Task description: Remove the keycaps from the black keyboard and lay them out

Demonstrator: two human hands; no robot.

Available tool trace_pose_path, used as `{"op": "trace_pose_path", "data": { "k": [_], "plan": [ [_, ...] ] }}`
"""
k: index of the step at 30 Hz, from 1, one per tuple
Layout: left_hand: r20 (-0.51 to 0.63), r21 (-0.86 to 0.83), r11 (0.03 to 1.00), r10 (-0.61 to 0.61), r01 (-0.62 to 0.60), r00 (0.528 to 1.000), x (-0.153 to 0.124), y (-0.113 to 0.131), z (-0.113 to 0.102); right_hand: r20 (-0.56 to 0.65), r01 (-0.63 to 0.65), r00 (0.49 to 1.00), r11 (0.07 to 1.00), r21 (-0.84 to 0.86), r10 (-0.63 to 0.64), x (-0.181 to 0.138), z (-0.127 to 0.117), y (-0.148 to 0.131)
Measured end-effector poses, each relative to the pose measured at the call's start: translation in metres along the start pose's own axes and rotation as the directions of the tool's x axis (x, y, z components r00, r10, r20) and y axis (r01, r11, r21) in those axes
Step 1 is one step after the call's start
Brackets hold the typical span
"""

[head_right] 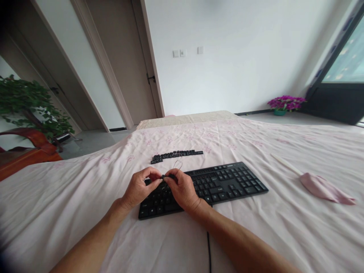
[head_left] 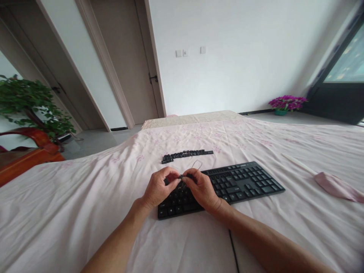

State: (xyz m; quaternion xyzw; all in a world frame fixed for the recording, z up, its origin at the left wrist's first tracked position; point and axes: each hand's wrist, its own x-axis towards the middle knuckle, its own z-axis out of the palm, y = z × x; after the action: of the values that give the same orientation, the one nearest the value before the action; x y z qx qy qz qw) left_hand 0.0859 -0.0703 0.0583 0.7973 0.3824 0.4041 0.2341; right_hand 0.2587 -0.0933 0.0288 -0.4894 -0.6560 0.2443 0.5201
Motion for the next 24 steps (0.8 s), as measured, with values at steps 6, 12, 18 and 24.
{"op": "trace_pose_path", "data": {
  "k": [6,12,18,24],
  "plan": [
    [0.006,0.042,0.999,-0.015,0.014,1.0,0.003,0.009,-0.002,0.0,-0.013,1.0,0.999,-0.045,0.013,0.001,-0.001,-0.003],
    [-0.004,0.085,0.996,0.015,-0.014,1.0,0.001,0.012,-0.001,-0.004,-0.019,1.0,0.999,-0.037,0.018,0.001,-0.001,0.0],
    [-0.028,0.053,0.996,-0.067,0.068,0.997,0.001,0.014,0.004,-0.019,-0.017,1.0,1.0,-0.021,0.017,0.001,-0.002,0.0],
    [0.019,0.014,0.991,-0.133,0.133,0.991,0.003,0.012,0.006,-0.014,-0.033,0.999,0.999,0.017,0.033,0.002,-0.002,-0.001]
  ]
}}
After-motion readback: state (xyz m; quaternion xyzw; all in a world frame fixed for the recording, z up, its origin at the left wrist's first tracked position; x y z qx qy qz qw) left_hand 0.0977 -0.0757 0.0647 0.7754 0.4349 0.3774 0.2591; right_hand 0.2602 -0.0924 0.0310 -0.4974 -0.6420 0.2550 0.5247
